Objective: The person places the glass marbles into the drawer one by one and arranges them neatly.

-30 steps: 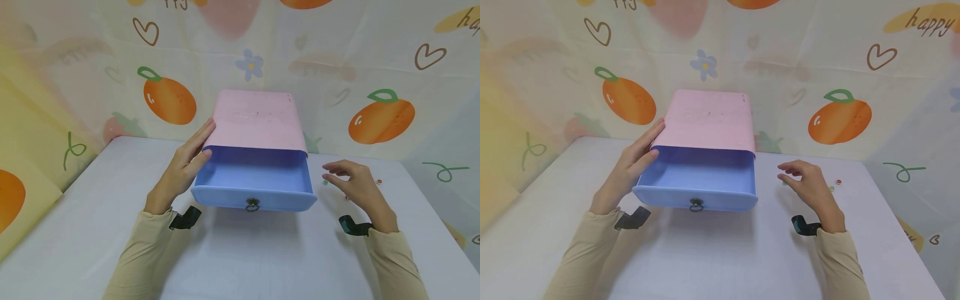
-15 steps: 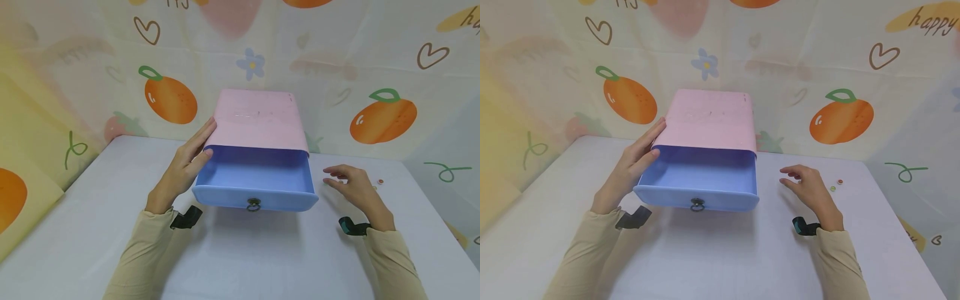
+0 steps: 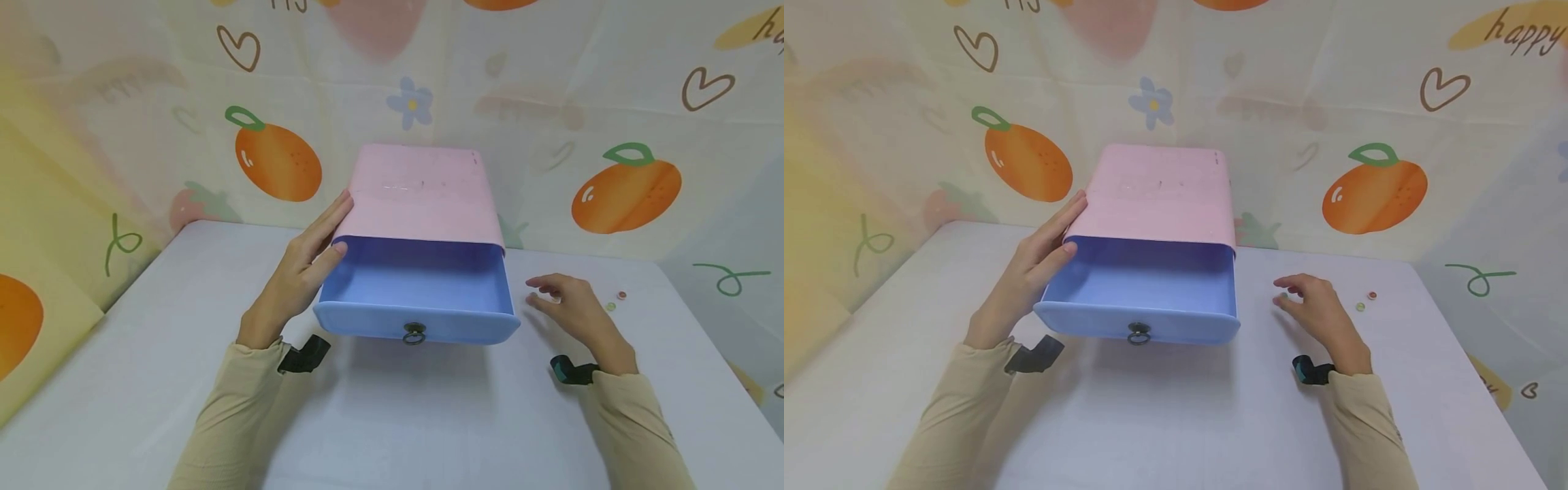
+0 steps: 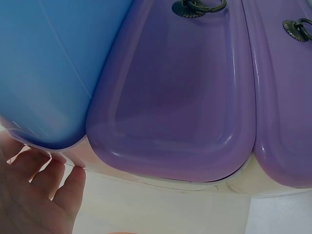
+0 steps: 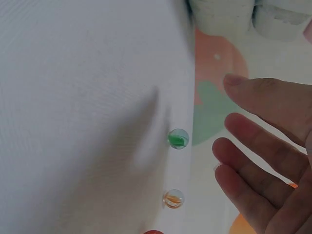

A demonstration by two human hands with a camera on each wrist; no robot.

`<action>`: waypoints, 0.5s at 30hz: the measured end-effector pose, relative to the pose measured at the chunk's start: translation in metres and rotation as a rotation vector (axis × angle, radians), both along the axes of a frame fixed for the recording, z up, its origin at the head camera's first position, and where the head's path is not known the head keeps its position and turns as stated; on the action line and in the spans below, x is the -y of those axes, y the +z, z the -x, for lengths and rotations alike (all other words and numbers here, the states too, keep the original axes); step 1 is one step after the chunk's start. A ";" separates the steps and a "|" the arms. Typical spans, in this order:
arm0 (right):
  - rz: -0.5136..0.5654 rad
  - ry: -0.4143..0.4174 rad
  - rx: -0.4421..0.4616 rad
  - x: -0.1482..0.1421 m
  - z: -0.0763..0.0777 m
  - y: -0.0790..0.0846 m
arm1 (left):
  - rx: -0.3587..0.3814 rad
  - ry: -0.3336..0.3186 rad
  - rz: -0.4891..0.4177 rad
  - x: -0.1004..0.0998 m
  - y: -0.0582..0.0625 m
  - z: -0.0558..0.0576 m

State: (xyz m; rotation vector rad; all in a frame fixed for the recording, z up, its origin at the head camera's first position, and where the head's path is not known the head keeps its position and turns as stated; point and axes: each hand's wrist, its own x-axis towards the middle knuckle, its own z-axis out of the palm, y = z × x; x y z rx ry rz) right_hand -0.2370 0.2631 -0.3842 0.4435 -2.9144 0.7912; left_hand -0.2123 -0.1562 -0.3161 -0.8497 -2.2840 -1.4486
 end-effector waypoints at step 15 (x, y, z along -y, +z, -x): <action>-0.051 -0.033 0.114 0.000 0.003 -0.008 | -0.002 0.011 0.005 0.000 0.000 0.000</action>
